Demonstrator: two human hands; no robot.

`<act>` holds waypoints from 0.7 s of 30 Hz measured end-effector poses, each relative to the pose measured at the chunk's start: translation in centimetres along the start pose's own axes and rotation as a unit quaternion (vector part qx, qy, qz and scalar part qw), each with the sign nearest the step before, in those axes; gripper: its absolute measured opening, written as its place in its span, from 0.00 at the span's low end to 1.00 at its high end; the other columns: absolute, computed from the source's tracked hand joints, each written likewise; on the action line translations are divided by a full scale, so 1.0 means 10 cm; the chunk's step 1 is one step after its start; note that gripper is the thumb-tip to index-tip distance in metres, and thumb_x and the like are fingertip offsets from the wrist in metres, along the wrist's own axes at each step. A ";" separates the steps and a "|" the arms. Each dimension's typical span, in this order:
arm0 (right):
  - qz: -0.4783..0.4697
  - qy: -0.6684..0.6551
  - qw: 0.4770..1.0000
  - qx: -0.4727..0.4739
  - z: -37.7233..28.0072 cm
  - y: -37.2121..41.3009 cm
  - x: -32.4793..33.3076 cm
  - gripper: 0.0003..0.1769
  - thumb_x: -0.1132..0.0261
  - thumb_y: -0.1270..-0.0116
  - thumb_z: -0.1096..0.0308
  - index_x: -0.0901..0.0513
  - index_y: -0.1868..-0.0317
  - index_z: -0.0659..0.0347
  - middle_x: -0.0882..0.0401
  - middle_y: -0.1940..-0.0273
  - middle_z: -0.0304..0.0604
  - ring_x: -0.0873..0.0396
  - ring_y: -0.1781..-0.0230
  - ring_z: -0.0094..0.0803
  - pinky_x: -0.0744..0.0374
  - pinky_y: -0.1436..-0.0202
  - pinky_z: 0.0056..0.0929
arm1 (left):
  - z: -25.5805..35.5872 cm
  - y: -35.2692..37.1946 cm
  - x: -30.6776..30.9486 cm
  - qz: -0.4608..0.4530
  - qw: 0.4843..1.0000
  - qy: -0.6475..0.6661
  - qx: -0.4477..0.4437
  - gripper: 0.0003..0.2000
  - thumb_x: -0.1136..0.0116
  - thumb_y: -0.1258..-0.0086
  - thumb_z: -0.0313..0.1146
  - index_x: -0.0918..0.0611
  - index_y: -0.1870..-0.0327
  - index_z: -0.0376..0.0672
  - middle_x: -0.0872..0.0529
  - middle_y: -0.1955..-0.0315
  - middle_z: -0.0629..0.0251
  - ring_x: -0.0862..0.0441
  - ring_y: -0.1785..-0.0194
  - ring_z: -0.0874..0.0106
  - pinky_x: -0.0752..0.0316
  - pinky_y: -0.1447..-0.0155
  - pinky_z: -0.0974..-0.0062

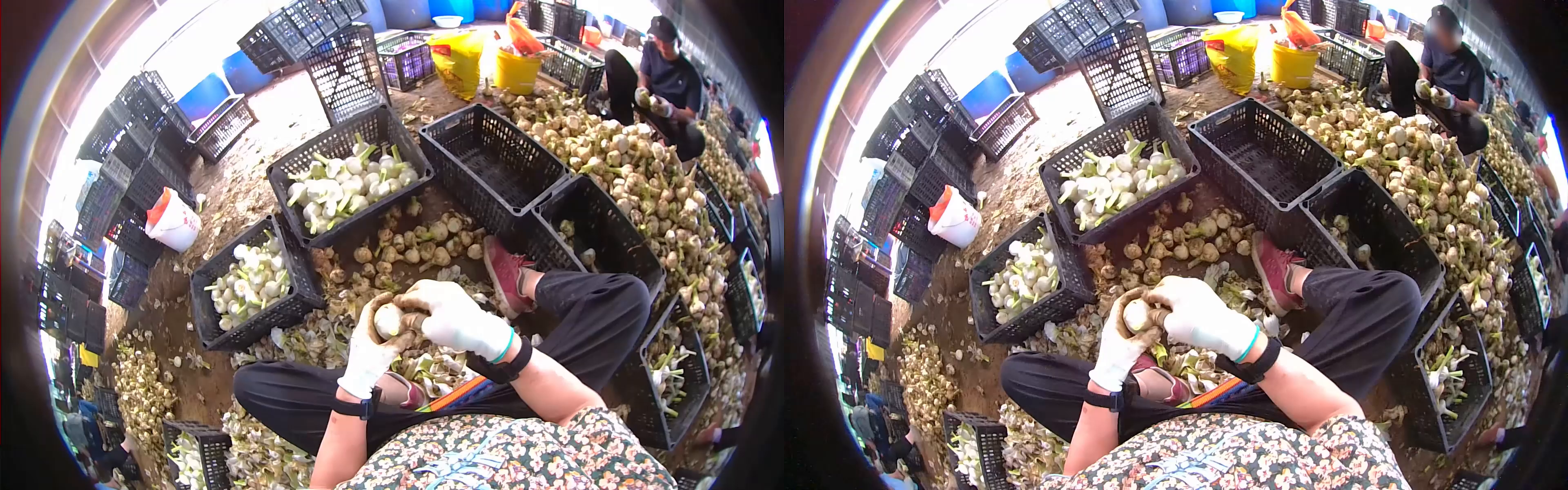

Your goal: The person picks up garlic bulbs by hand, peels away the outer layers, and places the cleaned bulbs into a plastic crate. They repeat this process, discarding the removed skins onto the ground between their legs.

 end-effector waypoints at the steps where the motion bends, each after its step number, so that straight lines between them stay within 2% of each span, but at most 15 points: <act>1: -0.005 0.051 0.998 0.023 -0.01 0.00 -0.04 0.13 0.35 0.44 0.70 0.14 0.58 0.63 0.18 0.61 0.52 0.19 0.59 0.50 0.21 0.53 0.41 | 0.00 0.00 0.00 -0.003 1.000 0.000 -0.001 0.35 0.29 0.45 0.20 0.31 0.34 0.38 0.20 0.48 0.62 0.21 0.47 0.75 0.22 0.42 0.77; 2: -0.013 0.095 0.994 0.049 -0.01 0.00 -0.02 0.10 0.34 0.44 0.71 0.14 0.60 0.62 0.18 0.63 0.50 0.18 0.61 0.51 0.20 0.57 0.42 | 0.01 0.01 0.00 -0.008 1.000 -0.026 0.000 0.34 0.29 0.45 0.20 0.30 0.35 0.37 0.20 0.49 0.61 0.20 0.47 0.75 0.22 0.42 0.77; 5: -0.067 0.170 0.983 0.026 -0.11 -0.05 0.01 0.09 0.34 0.45 0.69 0.15 0.63 0.61 0.19 0.66 0.51 0.18 0.63 0.51 0.20 0.59 0.44 | 0.12 0.04 -0.02 -0.017 0.998 -0.064 -0.005 0.33 0.30 0.46 0.20 0.29 0.35 0.36 0.18 0.49 0.60 0.19 0.48 0.74 0.23 0.42 0.76; 7: -0.060 0.175 0.983 0.016 -0.11 -0.05 -0.03 0.09 0.35 0.45 0.69 0.15 0.64 0.62 0.19 0.67 0.51 0.18 0.63 0.51 0.21 0.58 0.44 | 0.19 0.04 -0.02 -0.041 0.984 -0.165 -0.042 0.34 0.31 0.45 0.20 0.30 0.34 0.35 0.18 0.48 0.61 0.20 0.47 0.74 0.23 0.41 0.75; 8: -0.052 0.180 0.982 0.008 -0.10 -0.06 -0.05 0.09 0.35 0.45 0.69 0.15 0.64 0.62 0.19 0.67 0.52 0.18 0.64 0.51 0.21 0.58 0.44 | 0.19 0.04 0.00 -0.040 0.985 -0.165 -0.041 0.34 0.31 0.45 0.20 0.30 0.34 0.35 0.18 0.48 0.61 0.20 0.47 0.74 0.23 0.41 0.75; 9: -0.052 0.181 0.982 0.008 -0.06 -0.07 -0.10 0.09 0.35 0.45 0.69 0.15 0.64 0.62 0.19 0.67 0.52 0.18 0.64 0.51 0.21 0.58 0.44 | 0.16 0.03 0.03 -0.044 0.993 -0.103 -0.023 0.35 0.32 0.45 0.19 0.31 0.32 0.36 0.21 0.45 0.60 0.21 0.44 0.73 0.24 0.40 0.75; 10: 0.013 0.124 0.992 -0.027 0.02 -0.08 -0.15 0.09 0.35 0.45 0.69 0.16 0.64 0.63 0.18 0.66 0.53 0.19 0.64 0.52 0.21 0.58 0.44 | 0.13 0.01 0.05 -0.048 0.998 -0.041 -0.004 0.36 0.33 0.44 0.18 0.32 0.30 0.37 0.23 0.42 0.60 0.22 0.42 0.72 0.25 0.38 0.75; 11: 0.077 0.066 0.993 -0.062 0.10 -0.10 -0.18 0.09 0.35 0.45 0.70 0.16 0.64 0.64 0.18 0.65 0.54 0.19 0.64 0.53 0.21 0.58 0.43 | 0.00 -0.03 0.04 0.010 0.999 0.015 -0.040 0.34 0.36 0.41 0.17 0.32 0.30 0.35 0.20 0.44 0.60 0.21 0.44 0.72 0.24 0.38 0.74; 12: 0.086 0.059 0.990 -0.096 0.13 -0.14 -0.17 0.10 0.35 0.45 0.71 0.17 0.63 0.67 0.17 0.66 0.53 0.18 0.67 0.47 0.20 0.60 0.39 | -0.02 -0.03 0.03 0.055 0.997 0.029 -0.055 0.34 0.38 0.39 0.16 0.33 0.29 0.36 0.21 0.43 0.60 0.21 0.44 0.72 0.24 0.37 0.74; 13: 0.084 0.058 0.990 -0.096 0.14 -0.14 -0.18 0.10 0.35 0.45 0.71 0.17 0.63 0.67 0.17 0.66 0.53 0.18 0.67 0.47 0.20 0.60 0.39 | -0.04 -0.04 0.04 0.101 0.992 0.042 -0.069 0.33 0.39 0.37 0.15 0.34 0.28 0.36 0.21 0.43 0.60 0.21 0.43 0.73 0.24 0.37 0.74; 15: 0.044 -0.155 0.953 -0.257 0.18 -0.11 -0.23 0.09 0.35 0.44 0.70 0.16 0.64 0.66 0.17 0.67 0.57 0.17 0.64 0.49 0.20 0.59 0.40 | -0.17 -0.06 0.05 0.134 0.986 0.090 -0.034 0.30 0.37 0.35 0.17 0.31 0.30 0.36 0.20 0.43 0.61 0.20 0.45 0.73 0.23 0.39 0.74; 16: 0.061 -0.129 0.964 -0.222 0.22 -0.10 -0.31 0.10 0.34 0.42 0.70 0.16 0.63 0.67 0.16 0.66 0.57 0.16 0.65 0.45 0.20 0.60 0.38 | -0.23 -0.07 0.02 0.161 0.977 0.138 -0.025 0.28 0.36 0.34 0.19 0.28 0.32 0.36 0.19 0.44 0.61 0.20 0.46 0.74 0.23 0.40 0.75; 17: 0.056 -0.121 0.967 -0.218 0.22 -0.07 -0.37 0.10 0.34 0.43 0.70 0.16 0.62 0.67 0.16 0.65 0.57 0.16 0.63 0.48 0.20 0.57 0.39 | -0.29 -0.09 0.00 0.188 0.964 0.186 -0.016 0.25 0.35 0.33 0.21 0.25 0.35 0.36 0.17 0.46 0.61 0.19 0.47 0.75 0.22 0.41 0.76; 19: 0.076 -0.050 0.980 -0.175 0.24 -0.04 -0.46 0.09 0.34 0.43 0.69 0.16 0.64 0.65 0.17 0.64 0.55 0.18 0.61 0.51 0.21 0.55 0.41 | -0.37 -0.15 0.04 0.234 0.951 0.201 -0.005 0.14 0.35 0.32 0.23 0.18 0.46 0.37 0.14 0.53 0.64 0.18 0.51 0.75 0.22 0.44 0.76; 21: 0.088 0.001 0.982 -0.166 0.32 -0.06 -0.43 0.09 0.34 0.43 0.68 0.16 0.65 0.64 0.18 0.64 0.54 0.18 0.60 0.51 0.21 0.55 0.42 | -0.58 -0.22 0.18 0.238 0.964 0.107 -0.057 0.08 0.37 0.32 0.21 0.16 0.54 0.36 0.13 0.54 0.64 0.18 0.53 0.75 0.22 0.45 0.77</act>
Point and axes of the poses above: each hand's wrist, its own y-axis away from the middle knuckle, its own x-axis out of the back of the hand, z = x × y, the point moved 2 cm from there along -y, towards the middle knuckle
